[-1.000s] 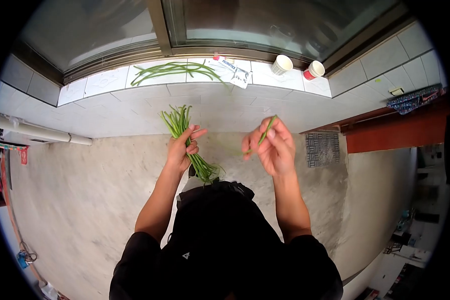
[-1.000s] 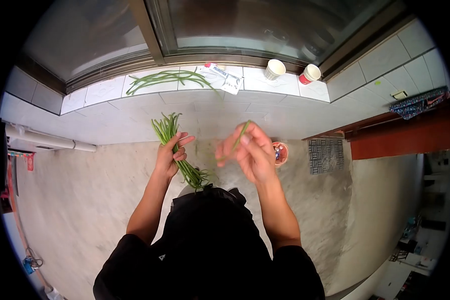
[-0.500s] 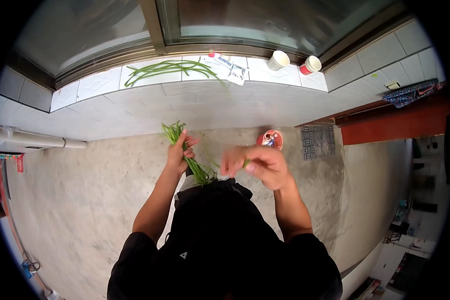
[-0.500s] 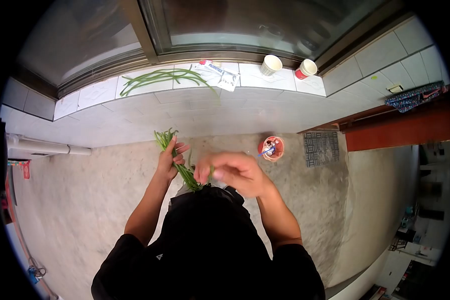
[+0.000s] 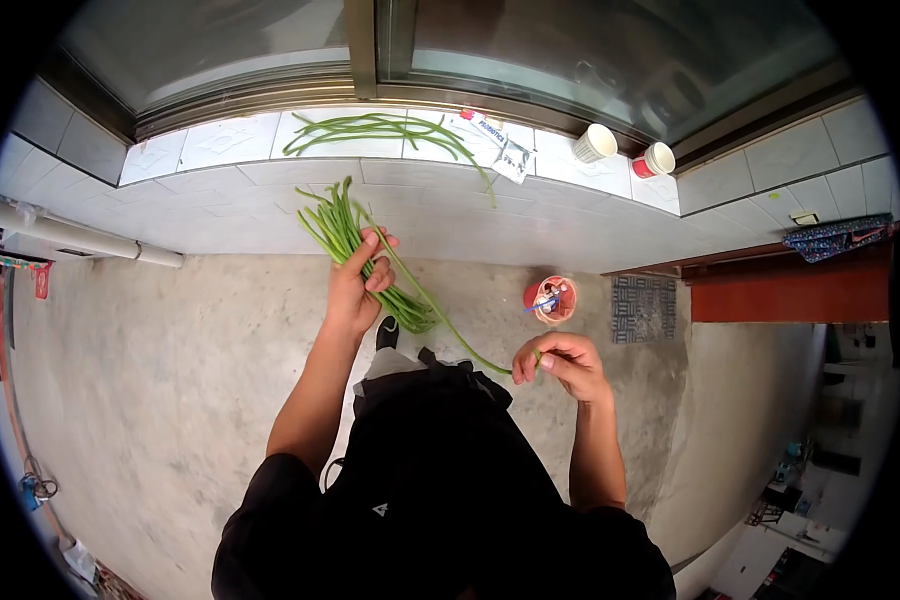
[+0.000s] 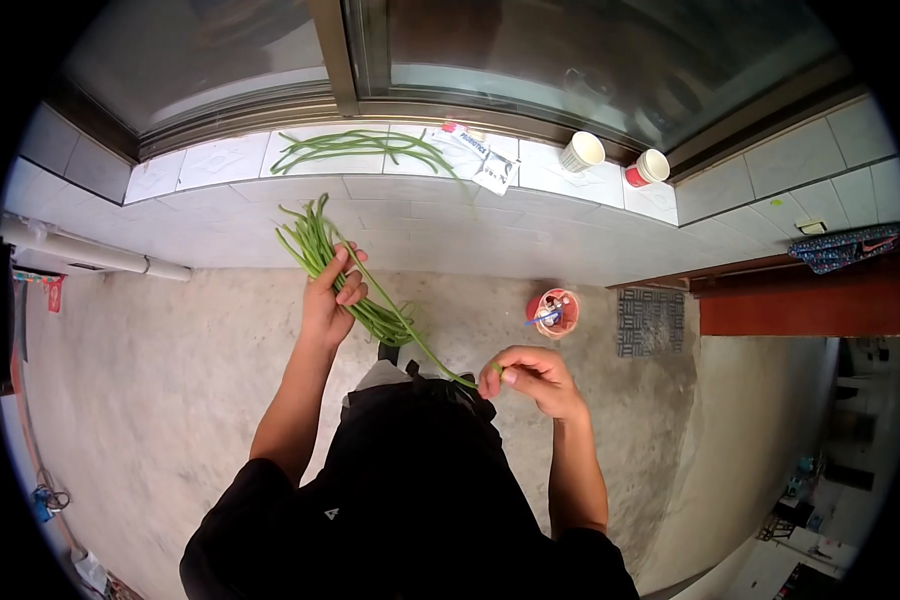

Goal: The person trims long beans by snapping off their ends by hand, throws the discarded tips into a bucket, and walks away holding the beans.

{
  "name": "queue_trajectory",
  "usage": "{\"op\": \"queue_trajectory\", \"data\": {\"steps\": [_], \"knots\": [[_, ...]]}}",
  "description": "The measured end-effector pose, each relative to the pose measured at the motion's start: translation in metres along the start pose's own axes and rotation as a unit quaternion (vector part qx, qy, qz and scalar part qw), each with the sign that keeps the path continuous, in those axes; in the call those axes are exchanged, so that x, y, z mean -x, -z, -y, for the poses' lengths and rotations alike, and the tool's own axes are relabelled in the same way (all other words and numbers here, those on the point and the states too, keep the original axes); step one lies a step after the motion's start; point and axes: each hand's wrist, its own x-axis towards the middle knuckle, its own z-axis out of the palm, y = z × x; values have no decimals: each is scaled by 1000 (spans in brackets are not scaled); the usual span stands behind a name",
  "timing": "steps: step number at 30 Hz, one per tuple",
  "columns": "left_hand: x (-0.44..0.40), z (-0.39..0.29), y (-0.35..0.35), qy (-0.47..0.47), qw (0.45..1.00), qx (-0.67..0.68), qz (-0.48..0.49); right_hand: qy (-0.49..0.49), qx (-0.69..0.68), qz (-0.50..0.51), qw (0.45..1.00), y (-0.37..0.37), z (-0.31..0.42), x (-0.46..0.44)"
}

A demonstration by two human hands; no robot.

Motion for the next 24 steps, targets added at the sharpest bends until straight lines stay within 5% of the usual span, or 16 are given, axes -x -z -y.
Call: {"op": "queue_trajectory", "data": {"steps": [8,14,16,17,20,22,24], "knots": [[10,-21,-16,-84,996,-25,14,-57,-41,-121,990,16,-24,6],[22,-18,-36,-103,993,-59,8,-94,2,-319,943,23,-31,-18],[27,-16,-45,-100,992,-75,9,-84,434,-361,821,33,-44,-26],[29,-15,-49,-102,991,-91,9,-17,469,-373,800,34,-46,-33],[37,-10,-61,-88,986,-142,24,67,445,-278,849,4,-14,-66],[43,-8,-69,-77,980,-180,39,106,213,-240,941,-18,-9,-90],[48,-8,-78,-66,972,-216,56,105,190,-204,955,-43,16,-108]]}}
